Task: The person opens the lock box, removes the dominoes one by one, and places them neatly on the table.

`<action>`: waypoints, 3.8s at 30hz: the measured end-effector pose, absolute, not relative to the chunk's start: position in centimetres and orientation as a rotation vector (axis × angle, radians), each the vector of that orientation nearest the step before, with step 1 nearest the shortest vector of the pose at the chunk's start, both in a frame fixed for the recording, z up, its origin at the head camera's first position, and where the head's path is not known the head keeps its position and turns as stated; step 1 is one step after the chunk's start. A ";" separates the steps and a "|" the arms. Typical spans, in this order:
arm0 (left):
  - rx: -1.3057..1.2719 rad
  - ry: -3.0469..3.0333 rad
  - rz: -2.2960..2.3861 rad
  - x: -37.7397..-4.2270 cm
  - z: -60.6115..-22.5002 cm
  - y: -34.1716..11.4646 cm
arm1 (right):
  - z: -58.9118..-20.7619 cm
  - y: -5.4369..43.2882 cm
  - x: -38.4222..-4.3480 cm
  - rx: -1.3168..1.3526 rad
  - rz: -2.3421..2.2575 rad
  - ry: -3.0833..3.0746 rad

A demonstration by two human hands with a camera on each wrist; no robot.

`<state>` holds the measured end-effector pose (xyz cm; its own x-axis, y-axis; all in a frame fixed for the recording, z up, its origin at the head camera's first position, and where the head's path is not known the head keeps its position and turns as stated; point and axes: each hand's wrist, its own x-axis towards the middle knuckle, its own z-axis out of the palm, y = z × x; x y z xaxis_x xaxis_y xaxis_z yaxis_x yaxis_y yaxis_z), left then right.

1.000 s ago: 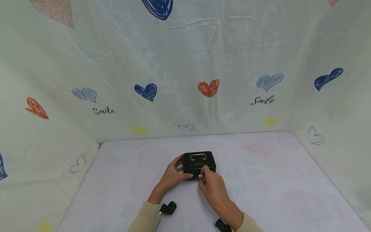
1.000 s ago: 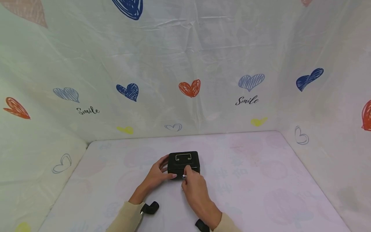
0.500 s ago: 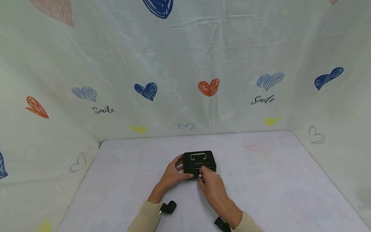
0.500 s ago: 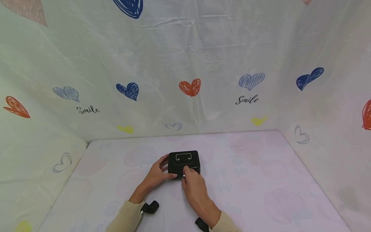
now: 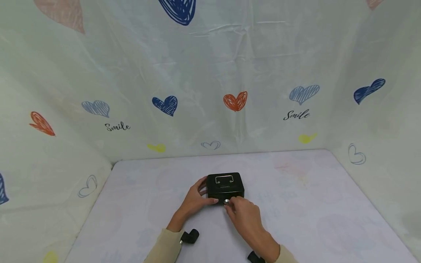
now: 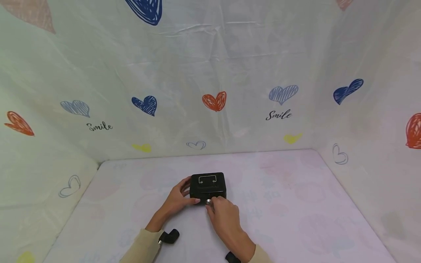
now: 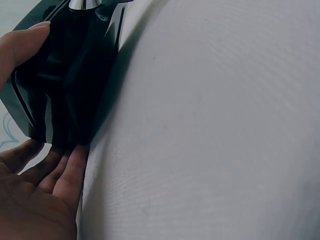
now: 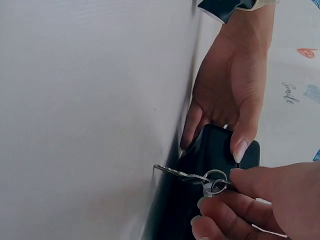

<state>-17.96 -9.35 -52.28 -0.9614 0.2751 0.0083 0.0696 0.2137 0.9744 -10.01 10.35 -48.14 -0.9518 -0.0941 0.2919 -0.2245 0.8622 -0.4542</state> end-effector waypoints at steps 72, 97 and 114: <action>0.437 2.351 1.722 -17.9 -52.3 -9.8 | -50.2 12.5 -10.2 -0.017 2.183 -2.681; 0.467 2.361 1.689 -17.8 -52.5 -9.9 | -51.2 12.4 -10.6 -0.052 2.293 -2.626; 0.467 2.295 1.750 -18.0 -52.8 -9.9 | -51.2 12.7 -10.1 -0.112 2.310 -2.631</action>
<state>-18.02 -9.89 -52.80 -0.9259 0.3772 0.0192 0.1182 0.2412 0.9633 -10.12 12.71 -51.25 -0.9335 -0.1865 -0.3062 0.2796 0.1562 -0.9473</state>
